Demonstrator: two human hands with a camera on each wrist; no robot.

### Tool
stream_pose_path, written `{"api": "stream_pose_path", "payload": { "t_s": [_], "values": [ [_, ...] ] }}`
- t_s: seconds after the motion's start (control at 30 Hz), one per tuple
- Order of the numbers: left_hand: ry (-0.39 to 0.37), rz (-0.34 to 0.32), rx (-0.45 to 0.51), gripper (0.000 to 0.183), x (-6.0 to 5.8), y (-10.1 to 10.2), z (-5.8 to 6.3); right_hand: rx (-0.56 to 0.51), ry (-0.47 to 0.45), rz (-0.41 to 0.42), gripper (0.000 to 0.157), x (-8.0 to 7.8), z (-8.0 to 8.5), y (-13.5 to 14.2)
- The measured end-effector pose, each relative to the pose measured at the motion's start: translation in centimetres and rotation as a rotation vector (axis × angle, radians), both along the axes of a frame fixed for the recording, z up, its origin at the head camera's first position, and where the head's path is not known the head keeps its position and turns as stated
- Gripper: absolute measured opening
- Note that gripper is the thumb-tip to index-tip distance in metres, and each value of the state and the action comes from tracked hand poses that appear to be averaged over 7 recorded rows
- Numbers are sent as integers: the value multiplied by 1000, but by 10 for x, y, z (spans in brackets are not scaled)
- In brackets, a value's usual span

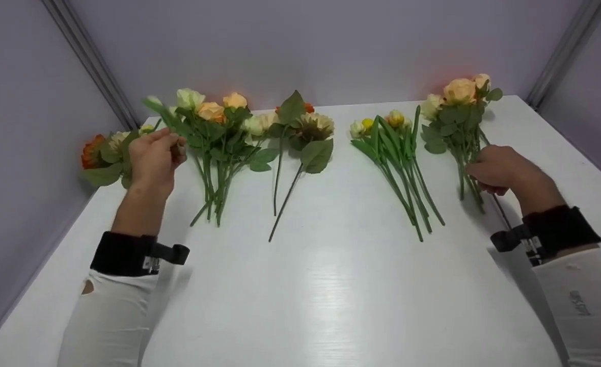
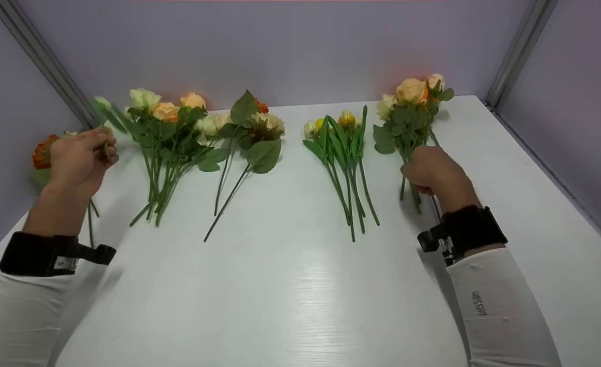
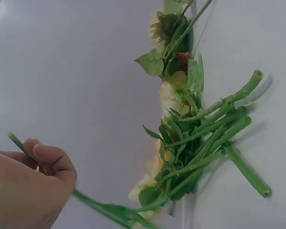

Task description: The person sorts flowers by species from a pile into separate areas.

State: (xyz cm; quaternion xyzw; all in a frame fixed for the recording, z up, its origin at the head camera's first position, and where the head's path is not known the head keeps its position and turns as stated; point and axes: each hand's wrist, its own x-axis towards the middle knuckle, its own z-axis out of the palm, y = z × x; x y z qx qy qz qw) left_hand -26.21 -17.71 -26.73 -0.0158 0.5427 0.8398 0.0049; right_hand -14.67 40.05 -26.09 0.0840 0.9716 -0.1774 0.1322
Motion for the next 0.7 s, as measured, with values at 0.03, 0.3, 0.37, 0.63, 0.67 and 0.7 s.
{"api": "stream_pose_path", "payload": {
  "t_s": [0.03,0.3,0.37,0.63,0.67,0.7],
  "values": [
    [34,19,-47,40,1,5,0,5,-1,6,37,-1,-1,-1],
    [200,-171,-189,28,21,45,6,-6,54,76,43,-3,-7,-20],
    [227,-248,-213,22,32,57,8,-30,98,127,38,-2,-6,-36],
    [394,-529,-363,18,99,116,11,-327,173,579,22,20,-2,-142],
    [424,-559,-369,18,107,123,9,-390,165,654,21,27,-3,-156],
    [458,-585,-371,18,115,130,7,-454,155,719,21,34,-3,-169]
  ]
}}
